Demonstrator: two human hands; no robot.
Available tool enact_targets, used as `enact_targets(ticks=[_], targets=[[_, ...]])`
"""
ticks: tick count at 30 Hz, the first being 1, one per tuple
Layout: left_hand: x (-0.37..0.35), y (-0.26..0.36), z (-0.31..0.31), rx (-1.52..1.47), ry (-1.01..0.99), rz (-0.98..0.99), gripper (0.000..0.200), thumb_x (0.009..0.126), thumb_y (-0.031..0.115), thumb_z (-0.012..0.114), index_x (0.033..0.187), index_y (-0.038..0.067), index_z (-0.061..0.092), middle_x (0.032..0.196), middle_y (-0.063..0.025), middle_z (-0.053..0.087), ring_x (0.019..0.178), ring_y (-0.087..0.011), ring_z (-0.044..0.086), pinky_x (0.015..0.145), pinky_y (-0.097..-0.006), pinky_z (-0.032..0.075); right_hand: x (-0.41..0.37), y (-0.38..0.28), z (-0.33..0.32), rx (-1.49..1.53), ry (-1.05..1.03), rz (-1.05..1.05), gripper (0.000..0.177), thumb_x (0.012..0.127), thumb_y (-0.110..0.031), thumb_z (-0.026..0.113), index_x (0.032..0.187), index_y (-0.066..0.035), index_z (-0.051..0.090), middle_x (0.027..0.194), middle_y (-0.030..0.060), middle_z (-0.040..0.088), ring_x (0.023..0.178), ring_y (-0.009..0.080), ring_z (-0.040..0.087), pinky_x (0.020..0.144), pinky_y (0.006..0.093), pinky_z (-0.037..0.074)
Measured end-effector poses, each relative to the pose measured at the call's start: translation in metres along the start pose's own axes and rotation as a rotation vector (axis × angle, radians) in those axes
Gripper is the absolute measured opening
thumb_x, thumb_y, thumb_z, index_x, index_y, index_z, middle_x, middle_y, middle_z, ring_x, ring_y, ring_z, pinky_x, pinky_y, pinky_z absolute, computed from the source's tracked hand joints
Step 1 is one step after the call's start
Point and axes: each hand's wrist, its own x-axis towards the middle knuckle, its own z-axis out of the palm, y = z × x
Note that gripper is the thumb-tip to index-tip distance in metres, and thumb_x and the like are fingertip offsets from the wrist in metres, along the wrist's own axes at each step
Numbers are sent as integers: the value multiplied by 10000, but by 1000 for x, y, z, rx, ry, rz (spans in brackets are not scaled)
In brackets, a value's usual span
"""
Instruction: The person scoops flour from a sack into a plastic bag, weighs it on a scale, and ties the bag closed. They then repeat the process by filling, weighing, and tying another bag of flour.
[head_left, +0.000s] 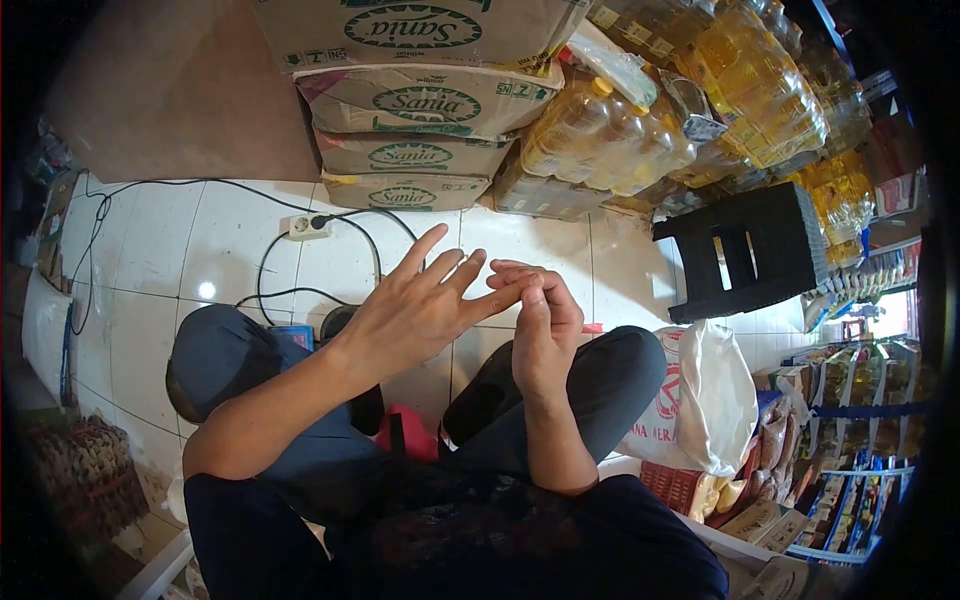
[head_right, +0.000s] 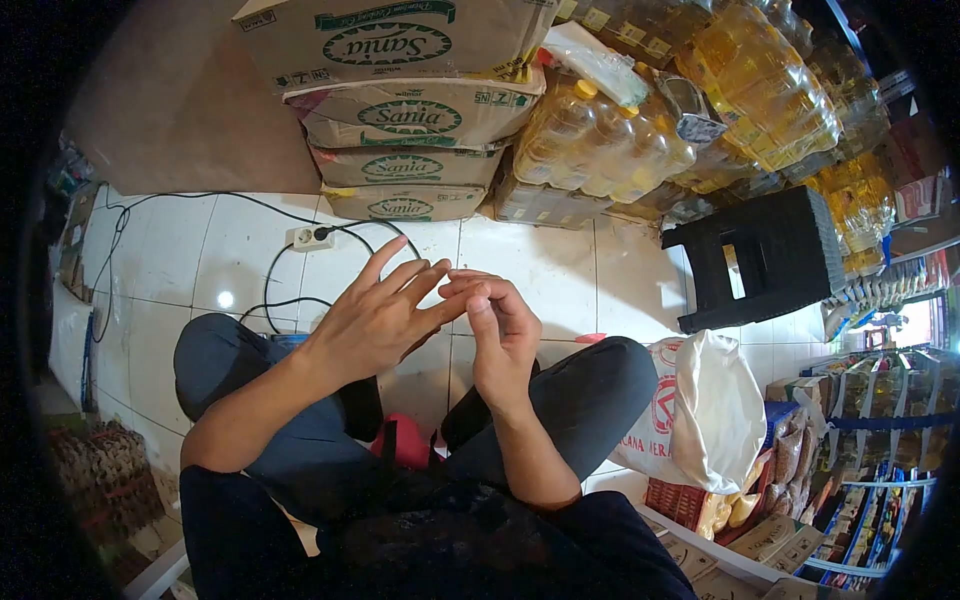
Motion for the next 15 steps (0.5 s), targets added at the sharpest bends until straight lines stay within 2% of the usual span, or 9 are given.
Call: enact_targets(ticks=[8, 15], targets=[[-1, 0, 0, -9, -36, -16, 560, 867, 179, 525, 1405, 284, 408, 1086, -128, 623, 951, -201, 598, 1068, -473, 330, 2, -1, 3, 168, 6, 0, 261, 990, -170, 415, 965, 27, 586, 960, 150, 642, 989, 235, 581, 946, 370, 399], [-3, -1, 0, -28, -20, -10, 528, 851, 167, 551, 1363, 263, 467, 1084, -129, 615, 971, -213, 595, 1089, -473, 305, -1, 3, 4, 16, 45, 36, 184, 969, -130, 486, 935, 27, 577, 929, 133, 643, 929, 202, 597, 878, 322, 445]])
